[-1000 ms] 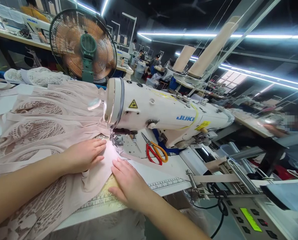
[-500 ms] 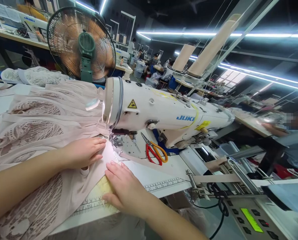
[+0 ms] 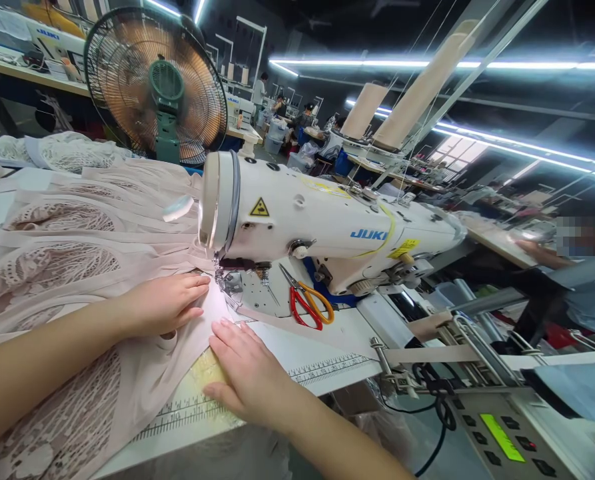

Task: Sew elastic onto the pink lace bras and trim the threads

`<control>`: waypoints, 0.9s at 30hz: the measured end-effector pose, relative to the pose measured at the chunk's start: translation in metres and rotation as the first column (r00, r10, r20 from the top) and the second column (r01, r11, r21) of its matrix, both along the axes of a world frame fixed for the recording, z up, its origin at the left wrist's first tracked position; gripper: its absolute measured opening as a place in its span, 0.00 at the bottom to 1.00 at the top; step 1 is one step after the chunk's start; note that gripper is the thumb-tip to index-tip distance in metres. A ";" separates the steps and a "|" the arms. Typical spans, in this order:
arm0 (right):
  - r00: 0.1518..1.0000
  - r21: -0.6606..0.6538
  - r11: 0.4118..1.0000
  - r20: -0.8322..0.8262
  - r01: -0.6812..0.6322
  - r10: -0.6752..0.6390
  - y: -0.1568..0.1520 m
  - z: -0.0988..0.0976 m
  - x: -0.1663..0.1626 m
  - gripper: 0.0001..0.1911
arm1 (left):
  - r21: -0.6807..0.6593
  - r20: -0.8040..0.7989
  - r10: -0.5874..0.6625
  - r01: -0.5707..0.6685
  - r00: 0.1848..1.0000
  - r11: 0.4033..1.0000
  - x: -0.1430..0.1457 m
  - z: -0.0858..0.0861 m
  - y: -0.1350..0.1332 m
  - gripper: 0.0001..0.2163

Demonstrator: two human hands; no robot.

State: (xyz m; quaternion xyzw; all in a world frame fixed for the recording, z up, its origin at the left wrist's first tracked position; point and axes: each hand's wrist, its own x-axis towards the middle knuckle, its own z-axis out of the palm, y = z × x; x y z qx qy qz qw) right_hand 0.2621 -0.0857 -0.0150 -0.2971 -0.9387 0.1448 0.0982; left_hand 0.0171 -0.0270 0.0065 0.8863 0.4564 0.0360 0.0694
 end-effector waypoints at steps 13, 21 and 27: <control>1.000 0.028 0.999 -0.010 0.015 -0.015 0.000 -0.001 0.000 0.34 | 0.053 -0.053 -0.041 0.044 0.998 0.998 0.002 0.003 -0.001 0.16; 0.996 0.069 0.995 -0.062 0.070 -0.066 0.002 -0.004 0.000 0.32 | 0.126 -0.036 -0.058 0.063 0.998 0.990 0.001 0.001 -0.002 0.14; 0.995 0.061 0.995 -0.072 0.078 -0.074 0.002 -0.007 0.000 0.32 | 0.115 -0.033 -0.054 0.057 0.998 0.992 -0.001 -0.001 0.000 0.14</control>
